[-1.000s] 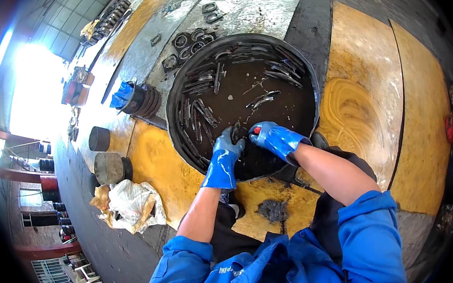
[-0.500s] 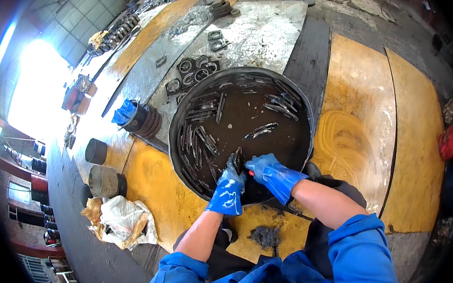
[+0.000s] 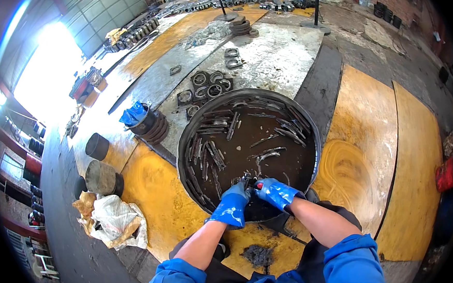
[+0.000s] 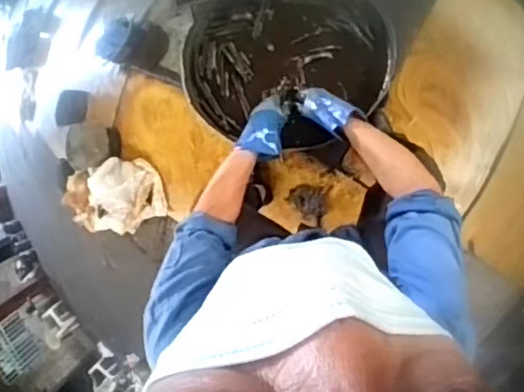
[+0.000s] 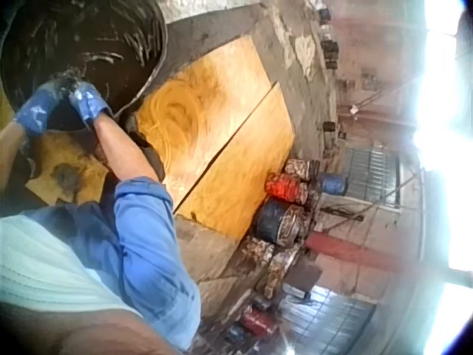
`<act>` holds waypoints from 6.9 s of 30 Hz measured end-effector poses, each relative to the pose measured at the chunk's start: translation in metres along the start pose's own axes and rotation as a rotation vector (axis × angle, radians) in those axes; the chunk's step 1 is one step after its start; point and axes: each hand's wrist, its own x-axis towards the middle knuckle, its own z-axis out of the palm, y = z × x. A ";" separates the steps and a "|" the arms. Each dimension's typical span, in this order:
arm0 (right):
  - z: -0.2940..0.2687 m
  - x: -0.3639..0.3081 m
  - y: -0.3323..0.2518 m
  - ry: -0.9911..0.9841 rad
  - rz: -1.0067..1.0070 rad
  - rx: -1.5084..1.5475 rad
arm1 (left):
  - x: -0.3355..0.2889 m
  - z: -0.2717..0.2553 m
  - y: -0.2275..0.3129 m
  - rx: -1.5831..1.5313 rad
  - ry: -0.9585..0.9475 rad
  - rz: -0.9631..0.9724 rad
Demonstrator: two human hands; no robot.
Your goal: The person cleans various metal components by submerging them in a dark liquid bath and scrubbing them with a small brush.
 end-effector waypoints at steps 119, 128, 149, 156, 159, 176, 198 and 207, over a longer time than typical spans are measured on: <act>-0.001 0.009 -0.007 -0.107 -0.059 0.036 | -0.020 -0.004 0.007 -0.076 0.085 -0.244; 0.015 0.019 -0.020 -0.146 0.036 -0.339 | -0.012 0.011 -0.017 -0.137 0.050 -0.188; 0.007 0.035 -0.016 -0.052 0.073 -0.229 | 0.015 0.025 -0.064 -0.244 0.072 0.018; -0.005 0.007 0.000 -0.102 -0.037 0.205 | 0.003 -0.004 -0.040 -0.413 -0.037 0.035; -0.003 0.008 0.000 -0.167 -0.013 0.188 | 0.003 -0.012 -0.032 -0.360 0.009 -0.008; 0.011 0.008 -0.027 -0.244 -0.202 -0.731 | -0.008 -0.009 -0.024 -0.106 -0.166 0.076; -0.027 0.017 -0.003 0.069 0.215 0.313 | 0.004 0.012 -0.053 -0.808 0.109 -0.104; -0.002 0.034 0.001 0.308 0.319 0.957 | -0.021 -0.016 -0.028 -1.184 -0.006 -0.106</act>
